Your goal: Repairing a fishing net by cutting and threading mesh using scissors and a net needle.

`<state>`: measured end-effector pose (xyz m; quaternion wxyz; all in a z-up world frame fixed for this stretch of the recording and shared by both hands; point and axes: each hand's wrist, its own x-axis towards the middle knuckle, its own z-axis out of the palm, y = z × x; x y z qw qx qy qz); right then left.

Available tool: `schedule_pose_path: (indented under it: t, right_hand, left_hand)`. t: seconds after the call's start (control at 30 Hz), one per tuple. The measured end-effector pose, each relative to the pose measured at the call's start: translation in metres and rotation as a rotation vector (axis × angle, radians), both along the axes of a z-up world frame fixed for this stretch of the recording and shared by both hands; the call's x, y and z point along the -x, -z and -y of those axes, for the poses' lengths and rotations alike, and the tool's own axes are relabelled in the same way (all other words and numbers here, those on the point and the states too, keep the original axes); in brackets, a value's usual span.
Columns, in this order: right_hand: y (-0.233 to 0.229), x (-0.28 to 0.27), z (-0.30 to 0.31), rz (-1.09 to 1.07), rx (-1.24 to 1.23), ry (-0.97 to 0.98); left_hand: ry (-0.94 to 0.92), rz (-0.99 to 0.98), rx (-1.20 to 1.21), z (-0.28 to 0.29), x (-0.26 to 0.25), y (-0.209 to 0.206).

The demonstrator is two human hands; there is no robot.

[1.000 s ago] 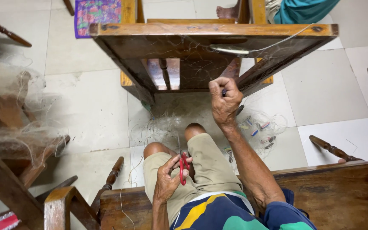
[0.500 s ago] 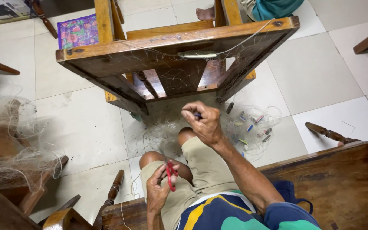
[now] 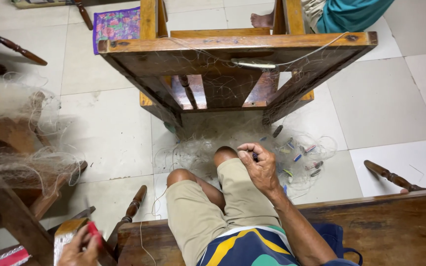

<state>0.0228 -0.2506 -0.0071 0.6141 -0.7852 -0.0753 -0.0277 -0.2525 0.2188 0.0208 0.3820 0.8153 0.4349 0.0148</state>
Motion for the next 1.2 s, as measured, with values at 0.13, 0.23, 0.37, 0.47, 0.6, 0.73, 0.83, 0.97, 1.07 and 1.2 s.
schedule_pose_path:
  t: [0.13, 0.23, 0.37, 0.47, 0.6, 0.73, 0.83, 0.97, 1.07, 1.2]
  right_hand:
    - [0.004, 0.0, 0.014, 0.084, 0.112, -0.12]
    - [0.02, -0.002, 0.024, 0.036, 0.118, -0.116]
    - [0.034, -0.017, 0.031, 0.104, 0.178, -0.122]
    - [0.039, -0.018, 0.035, 0.145, 0.166, -0.128]
    - [0.047, -0.02, 0.043, 0.125, 0.13, -0.097]
    - [0.051, -0.019, 0.043, 0.113, 0.136, -0.118]
    - [0.052, -0.019, 0.037, 0.106, 0.141, -0.135]
    - [0.049, -0.014, 0.034, 0.116, 0.165, -0.143]
    - [0.05, -0.007, 0.036, 0.077, 0.223, -0.09]
    - [0.027, 0.015, 0.024, -0.008, 0.128, -0.084]
  left_hand:
    - [0.05, -0.152, -1.14, -0.083, 0.061, 0.076]
    - [0.063, -0.4, -0.726, -0.083, 0.079, 0.04]
    - [0.12, -0.406, -0.621, -0.082, 0.076, 0.035]
    - [0.144, -0.443, -0.673, -0.094, 0.078, 0.059]
    - [0.184, -0.465, -0.67, -0.093, 0.079, 0.068]
    - [0.273, -0.576, -0.754, -0.089, 0.092, 0.068]
    - [0.333, -0.903, -0.482, -0.092, 0.089, 0.047]
    - [0.45, -0.983, -0.552, -0.108, 0.088, 0.047]
    - [0.524, -0.957, -0.693, -0.116, 0.102, 0.057]
    - [0.353, -0.96, -0.422, -0.138, 0.11, 0.056]
